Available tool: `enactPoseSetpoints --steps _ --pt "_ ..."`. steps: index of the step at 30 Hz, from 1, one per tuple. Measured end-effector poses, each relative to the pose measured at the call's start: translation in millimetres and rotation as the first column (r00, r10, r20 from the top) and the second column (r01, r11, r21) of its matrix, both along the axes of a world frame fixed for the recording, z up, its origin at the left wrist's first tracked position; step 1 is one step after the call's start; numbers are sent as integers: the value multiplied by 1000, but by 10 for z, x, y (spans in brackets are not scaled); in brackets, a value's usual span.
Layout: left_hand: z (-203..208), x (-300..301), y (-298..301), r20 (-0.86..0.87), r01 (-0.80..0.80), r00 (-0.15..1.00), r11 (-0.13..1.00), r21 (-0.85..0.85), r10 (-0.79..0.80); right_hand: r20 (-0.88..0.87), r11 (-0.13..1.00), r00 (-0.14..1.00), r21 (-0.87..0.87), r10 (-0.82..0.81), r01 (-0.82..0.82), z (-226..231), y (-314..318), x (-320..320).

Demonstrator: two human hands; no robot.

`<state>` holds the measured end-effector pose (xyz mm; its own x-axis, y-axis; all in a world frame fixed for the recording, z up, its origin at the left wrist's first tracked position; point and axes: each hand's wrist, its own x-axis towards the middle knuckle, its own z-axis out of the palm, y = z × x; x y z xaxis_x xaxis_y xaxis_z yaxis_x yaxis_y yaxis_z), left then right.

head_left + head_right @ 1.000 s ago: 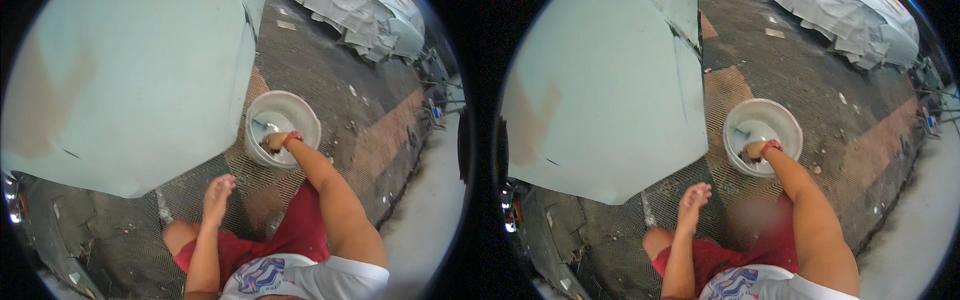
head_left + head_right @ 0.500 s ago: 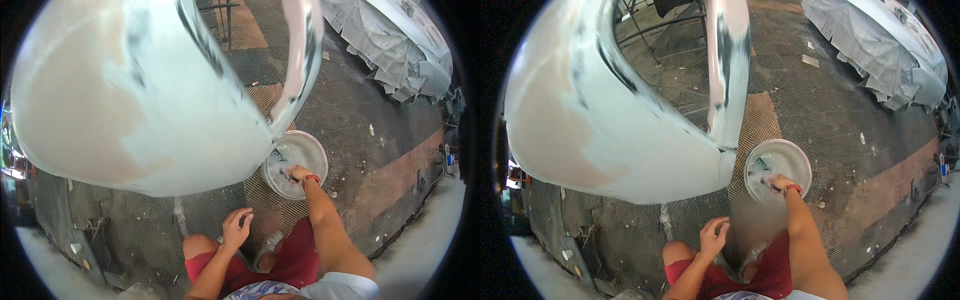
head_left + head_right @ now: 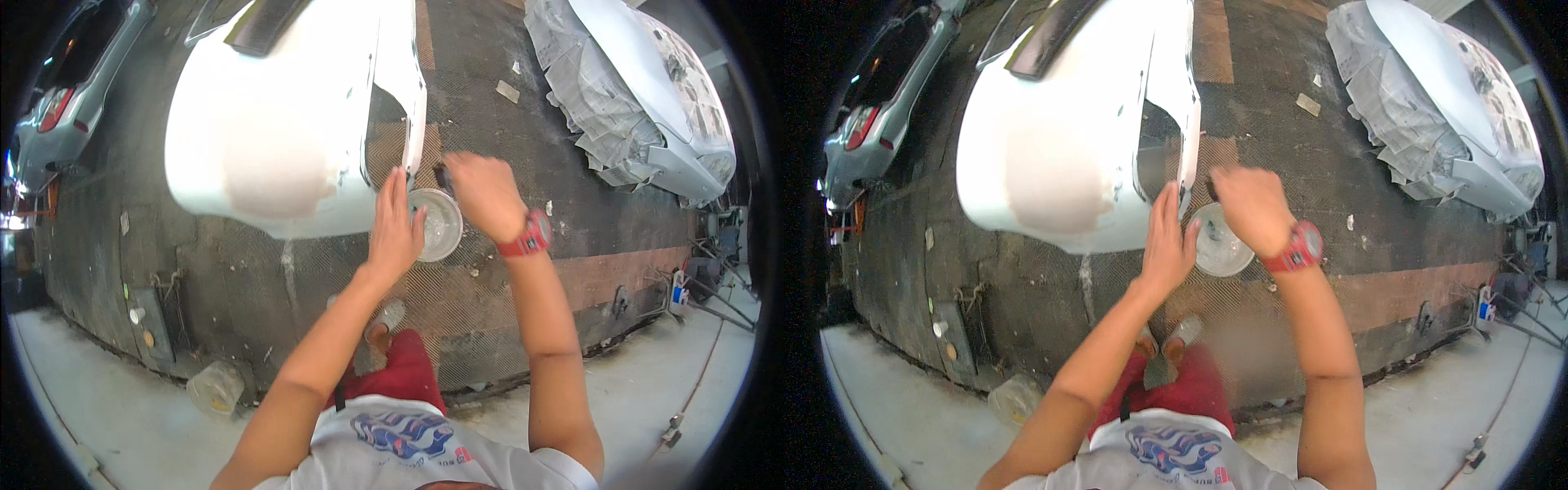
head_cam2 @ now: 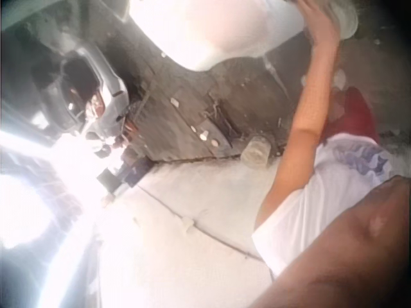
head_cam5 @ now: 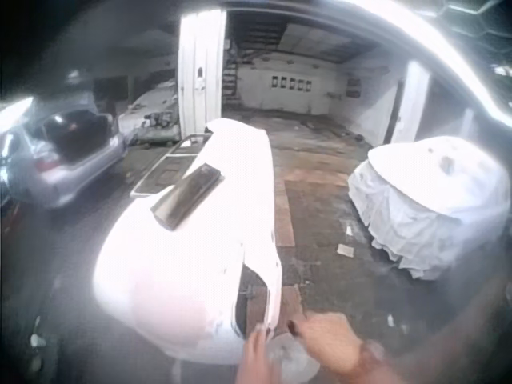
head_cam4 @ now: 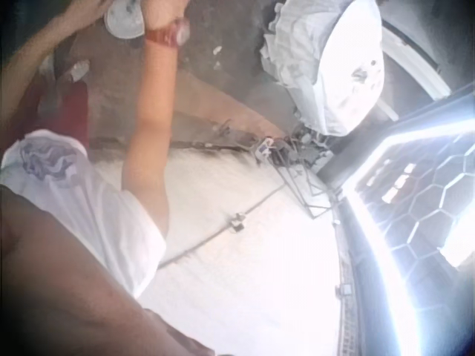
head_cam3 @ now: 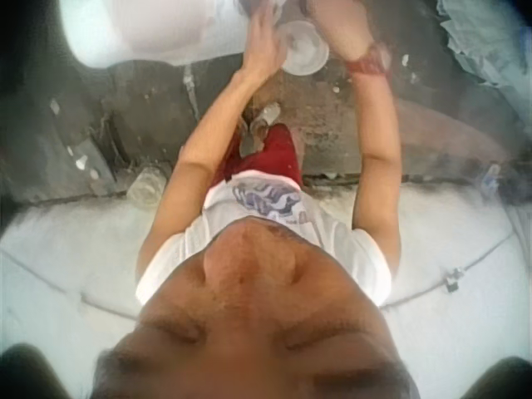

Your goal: The person sands a white car bumper with a sanding block, repeatedly dipping it into a bucket of water. They work on the edges and surface of the bumper, occasionally kneeling to reach lower areas.

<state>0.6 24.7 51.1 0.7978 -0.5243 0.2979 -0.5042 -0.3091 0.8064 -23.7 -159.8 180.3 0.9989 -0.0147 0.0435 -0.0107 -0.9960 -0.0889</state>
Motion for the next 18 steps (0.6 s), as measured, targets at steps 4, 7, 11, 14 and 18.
enactPoseSetpoints --steps 4,7,11,14,18 --pt "250 363 -327 -204 -42 976 990 133 69 19 988 992 -97 123 -121 659 220 314" --pt "525 809 -526 -411 48 911 988 144 16 81 999 996 22 45 -47 889 203 474" --pt "665 1241 -562 -671 58 724 983 -175 -162 216 824 929 550 -300 139 734 153 440" --pt "855 1090 -420 -710 -107 669 917 -384 -220 68 611 834 714 -547 342 596 167 376" --pt "801 672 -107 -700 -115 636 858 -501 -323 62 565 813 750 -578 344 142 278 332"
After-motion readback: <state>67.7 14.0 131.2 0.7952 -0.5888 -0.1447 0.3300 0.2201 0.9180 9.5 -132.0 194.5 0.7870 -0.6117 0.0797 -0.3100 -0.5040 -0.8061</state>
